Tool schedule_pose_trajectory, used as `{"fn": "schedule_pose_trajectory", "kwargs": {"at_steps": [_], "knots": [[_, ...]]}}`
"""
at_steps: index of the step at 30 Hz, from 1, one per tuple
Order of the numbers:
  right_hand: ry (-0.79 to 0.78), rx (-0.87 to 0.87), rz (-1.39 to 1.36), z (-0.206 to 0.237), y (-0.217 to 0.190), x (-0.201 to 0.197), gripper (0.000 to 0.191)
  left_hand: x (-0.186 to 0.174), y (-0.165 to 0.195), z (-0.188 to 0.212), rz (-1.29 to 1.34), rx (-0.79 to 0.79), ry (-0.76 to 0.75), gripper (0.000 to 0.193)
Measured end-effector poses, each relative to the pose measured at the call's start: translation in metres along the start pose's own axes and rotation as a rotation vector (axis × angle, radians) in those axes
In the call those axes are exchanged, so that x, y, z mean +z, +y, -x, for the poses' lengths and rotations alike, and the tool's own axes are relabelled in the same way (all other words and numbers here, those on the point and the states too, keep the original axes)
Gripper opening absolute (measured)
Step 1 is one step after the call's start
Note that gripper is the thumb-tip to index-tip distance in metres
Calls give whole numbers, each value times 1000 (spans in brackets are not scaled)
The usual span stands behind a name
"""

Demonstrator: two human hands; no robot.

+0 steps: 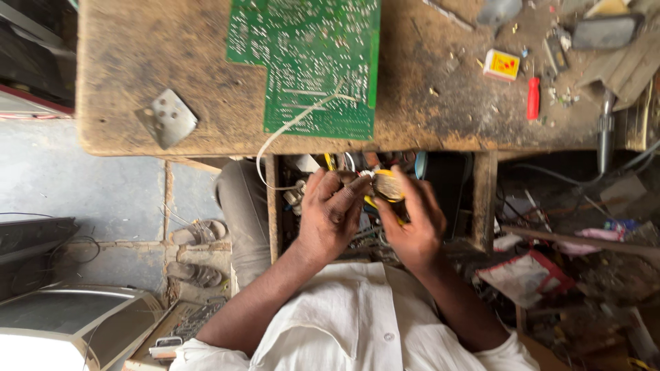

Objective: The person is repairing a green circuit board by scraping, soldering, and adjusting components. They use a yellow scraper, soldering iron, and screwdriver to clean and fix the board.

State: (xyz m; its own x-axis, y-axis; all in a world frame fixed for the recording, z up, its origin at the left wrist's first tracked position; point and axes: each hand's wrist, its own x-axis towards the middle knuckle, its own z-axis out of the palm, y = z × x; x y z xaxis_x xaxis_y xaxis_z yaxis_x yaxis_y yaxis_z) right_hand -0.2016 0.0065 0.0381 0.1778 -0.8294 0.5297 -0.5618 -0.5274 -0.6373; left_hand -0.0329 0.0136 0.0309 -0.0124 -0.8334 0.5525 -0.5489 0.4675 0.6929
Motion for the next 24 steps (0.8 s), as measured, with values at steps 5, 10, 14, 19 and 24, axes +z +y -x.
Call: {"fn": "schedule_pose_trajectory", "kwargs": {"at_steps": [5, 10, 14, 19, 24], "knots": [[115, 38, 232, -15, 31, -20, 64, -14, 1, -18, 120, -41, 55, 35], [204, 33, 491, -48, 90, -43, 58, -46, -11, -54, 298, -91, 26, 28], [150, 71, 650, -68, 115, -47, 57, -69, -25, -89, 361, -24, -10, 21], [173, -67, 559, -77, 107, -32, 59, -80, -56, -147, 208, 182, -182, 11], [143, -81, 667, -103, 106, -16, 44, -68, -85, -209, 250, 229, -370, 10]]}}
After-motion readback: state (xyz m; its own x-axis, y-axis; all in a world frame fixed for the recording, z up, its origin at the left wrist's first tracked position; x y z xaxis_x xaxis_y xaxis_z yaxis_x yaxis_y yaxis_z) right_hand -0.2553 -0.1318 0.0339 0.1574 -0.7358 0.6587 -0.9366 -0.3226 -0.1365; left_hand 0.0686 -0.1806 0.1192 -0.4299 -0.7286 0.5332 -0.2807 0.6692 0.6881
